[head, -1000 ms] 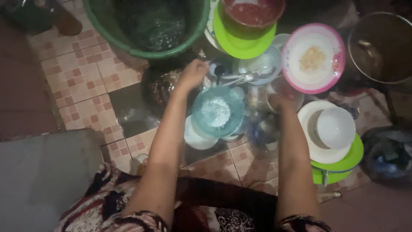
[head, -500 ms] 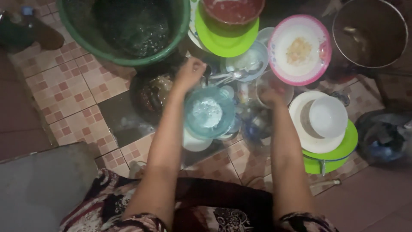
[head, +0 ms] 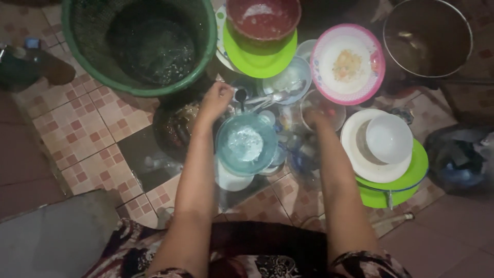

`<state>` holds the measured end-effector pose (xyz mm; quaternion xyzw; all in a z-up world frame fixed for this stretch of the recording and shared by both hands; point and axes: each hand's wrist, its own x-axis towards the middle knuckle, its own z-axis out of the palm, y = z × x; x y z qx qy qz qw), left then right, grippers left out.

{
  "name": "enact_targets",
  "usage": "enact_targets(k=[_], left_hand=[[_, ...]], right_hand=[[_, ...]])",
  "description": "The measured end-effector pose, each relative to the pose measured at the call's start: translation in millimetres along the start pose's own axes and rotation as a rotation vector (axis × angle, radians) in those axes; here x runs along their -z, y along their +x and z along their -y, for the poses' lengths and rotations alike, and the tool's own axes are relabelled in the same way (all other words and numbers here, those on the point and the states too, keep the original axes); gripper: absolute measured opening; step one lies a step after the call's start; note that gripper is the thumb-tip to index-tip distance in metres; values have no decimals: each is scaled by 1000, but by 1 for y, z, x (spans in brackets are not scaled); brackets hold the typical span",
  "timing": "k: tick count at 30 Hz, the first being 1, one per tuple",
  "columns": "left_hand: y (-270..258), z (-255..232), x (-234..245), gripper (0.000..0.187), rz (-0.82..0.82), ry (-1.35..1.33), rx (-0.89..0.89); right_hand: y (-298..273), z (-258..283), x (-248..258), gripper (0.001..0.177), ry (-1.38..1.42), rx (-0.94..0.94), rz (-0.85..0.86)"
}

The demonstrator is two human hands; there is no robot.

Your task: The person washes bowls, plates, and spoons by hand using a cloth and rinsing them with water from a bucket.

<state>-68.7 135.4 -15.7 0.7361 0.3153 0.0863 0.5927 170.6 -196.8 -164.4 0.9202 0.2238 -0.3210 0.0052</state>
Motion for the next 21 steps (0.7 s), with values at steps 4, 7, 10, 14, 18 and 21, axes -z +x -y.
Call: enact_targets(k=[4, 7, 10, 14, 18, 21], left_hand=[[-1, -4, 1, 32, 43, -11, 14], [-1, -3, 0, 30, 35, -11, -10], [-2, -4, 0, 30, 23, 38, -33], [-5, -12, 4, 31, 38, 49, -12], [-6, -19, 3, 34, 48, 33, 66], [-5, -19, 2, 33, 42, 47, -33]], right_hand=[[0, 3, -1, 48, -23, -56, -8], [1, 6, -3, 49, -46, -74, -7], [-1, 2, -6, 50, -73, -93, 0], [-2, -1, -8, 52, -109, -106, -20], [-7, 2, -5, 52, -140, -71, -94], [-23, 12, -4, 51, -23, -115, -115]])
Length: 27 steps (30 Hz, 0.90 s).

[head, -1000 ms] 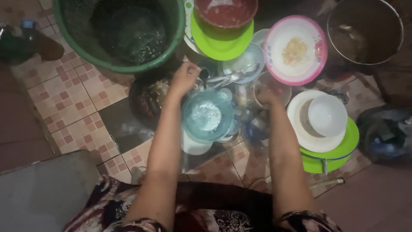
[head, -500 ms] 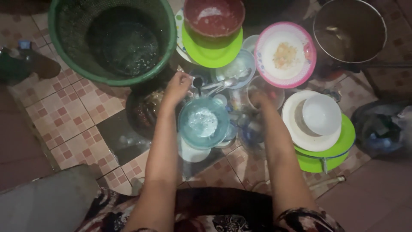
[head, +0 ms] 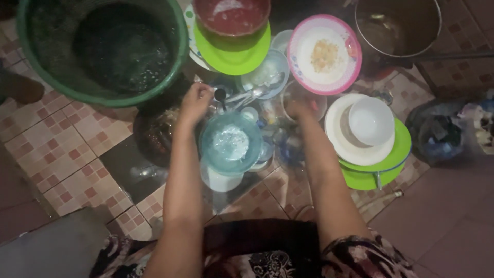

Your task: The person washes bowls, plates, and spoons by hand using a cloth and rinsing them with water from a bucket.

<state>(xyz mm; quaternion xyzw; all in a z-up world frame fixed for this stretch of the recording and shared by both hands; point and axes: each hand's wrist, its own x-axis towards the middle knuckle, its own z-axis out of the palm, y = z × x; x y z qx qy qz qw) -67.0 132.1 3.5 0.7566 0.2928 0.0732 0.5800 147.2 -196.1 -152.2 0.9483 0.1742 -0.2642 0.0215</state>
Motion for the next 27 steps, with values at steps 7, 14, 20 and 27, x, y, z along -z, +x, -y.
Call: enact_targets(k=[7, 14, 20, 27], left_hand=[[0, 0, -1, 34, 42, -102, 70], [3, 11, -8, 33, -8, 56, 5], [6, 14, -10, 35, 5, 65, -1], [6, 22, -13, 38, 0, 99, -40]], right_hand=[[-9, 6, 17, 51, 65, -66, 21], [-7, 18, 25, 52, 4, -43, 74], [-24, 19, 33, 54, -45, -24, 179], [27, -12, -10, 54, 43, -20, 205]])
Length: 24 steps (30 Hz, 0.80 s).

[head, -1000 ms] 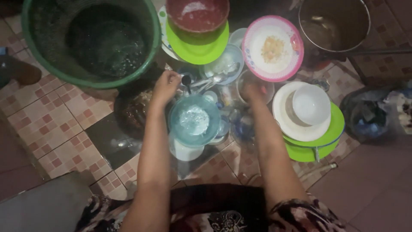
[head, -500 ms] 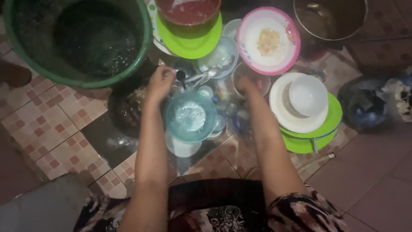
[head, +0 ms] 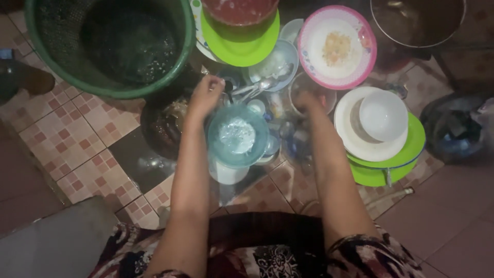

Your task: The person washes bowls, plates, and spoons by hand using a cloth and rinsing them with water from a bucket.

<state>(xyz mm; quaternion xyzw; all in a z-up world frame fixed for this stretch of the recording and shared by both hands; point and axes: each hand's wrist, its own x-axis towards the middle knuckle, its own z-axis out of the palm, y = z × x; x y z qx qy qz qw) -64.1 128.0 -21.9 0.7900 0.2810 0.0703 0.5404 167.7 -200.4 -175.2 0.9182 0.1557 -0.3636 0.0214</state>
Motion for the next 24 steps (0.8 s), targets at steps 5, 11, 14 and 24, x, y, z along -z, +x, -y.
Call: enact_targets(k=[5, 11, 14, 24], left_hand=[[0, -1, 0, 39, -9, -29, -18], [-6, -9, 2, 37, -2, 33, -11], [-3, -15, 5, 37, 0, 13, -19], [7, 7, 0, 36, -24, -15, -84]], right_hand=[[6, -7, -14, 51, 6, 100, -258], [-4, 2, -5, 44, 35, 15, -209], [-11, 7, 0, 40, 34, 0, -199], [-2, -9, -5, 31, 74, 116, -182]])
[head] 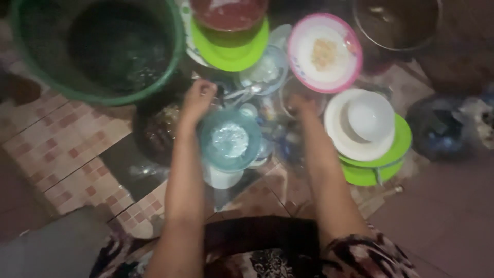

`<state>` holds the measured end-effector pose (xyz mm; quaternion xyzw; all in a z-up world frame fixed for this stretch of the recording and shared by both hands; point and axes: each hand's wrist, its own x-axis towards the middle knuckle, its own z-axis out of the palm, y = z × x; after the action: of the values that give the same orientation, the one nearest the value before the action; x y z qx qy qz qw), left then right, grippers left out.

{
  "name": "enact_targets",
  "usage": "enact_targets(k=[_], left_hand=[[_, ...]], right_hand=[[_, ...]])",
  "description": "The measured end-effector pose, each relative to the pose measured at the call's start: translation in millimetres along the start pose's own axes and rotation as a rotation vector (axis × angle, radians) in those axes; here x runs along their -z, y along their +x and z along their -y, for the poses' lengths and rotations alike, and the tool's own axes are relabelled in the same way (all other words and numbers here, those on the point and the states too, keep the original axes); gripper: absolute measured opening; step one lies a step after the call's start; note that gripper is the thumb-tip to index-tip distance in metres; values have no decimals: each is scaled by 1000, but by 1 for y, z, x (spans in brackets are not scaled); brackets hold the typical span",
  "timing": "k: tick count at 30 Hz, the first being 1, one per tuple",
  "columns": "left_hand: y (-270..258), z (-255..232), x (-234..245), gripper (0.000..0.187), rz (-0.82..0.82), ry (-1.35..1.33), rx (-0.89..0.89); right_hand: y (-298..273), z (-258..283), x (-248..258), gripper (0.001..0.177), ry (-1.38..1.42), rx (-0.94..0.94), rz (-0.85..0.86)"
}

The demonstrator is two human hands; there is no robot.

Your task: The person washes bowls, plates, and spoons by hand using a cloth and rinsing them with water from a bucket.

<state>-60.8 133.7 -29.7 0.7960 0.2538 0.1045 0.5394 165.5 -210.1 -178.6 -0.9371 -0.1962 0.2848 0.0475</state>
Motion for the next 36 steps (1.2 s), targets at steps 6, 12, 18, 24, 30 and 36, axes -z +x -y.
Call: enact_targets(k=[6, 12, 18, 24, 30, 36], left_hand=[[0, -43, 25, 40, 71, -100, 203], [20, -164, 101, 49, 58, 392, -155], [2, -184, 152, 43, 211, 980, 144], [-80, -6, 180, 42, 476, 944, 220], [-99, 114, 145, 67, 234, 644, 457], [-87, 146, 101, 80, 198, 681, 476]], right_hand=[[15, 6, 26, 29, 343, 403, 18], [-23, 9, 63, 54, 130, 159, 97], [-135, 87, 185, 39, 352, 108, 29], [-184, 205, 193, 25, 846, 559, -65], [-164, 288, 111, 39, 1503, 339, 179], [-151, 296, 88, 43, 2310, -171, 349]])
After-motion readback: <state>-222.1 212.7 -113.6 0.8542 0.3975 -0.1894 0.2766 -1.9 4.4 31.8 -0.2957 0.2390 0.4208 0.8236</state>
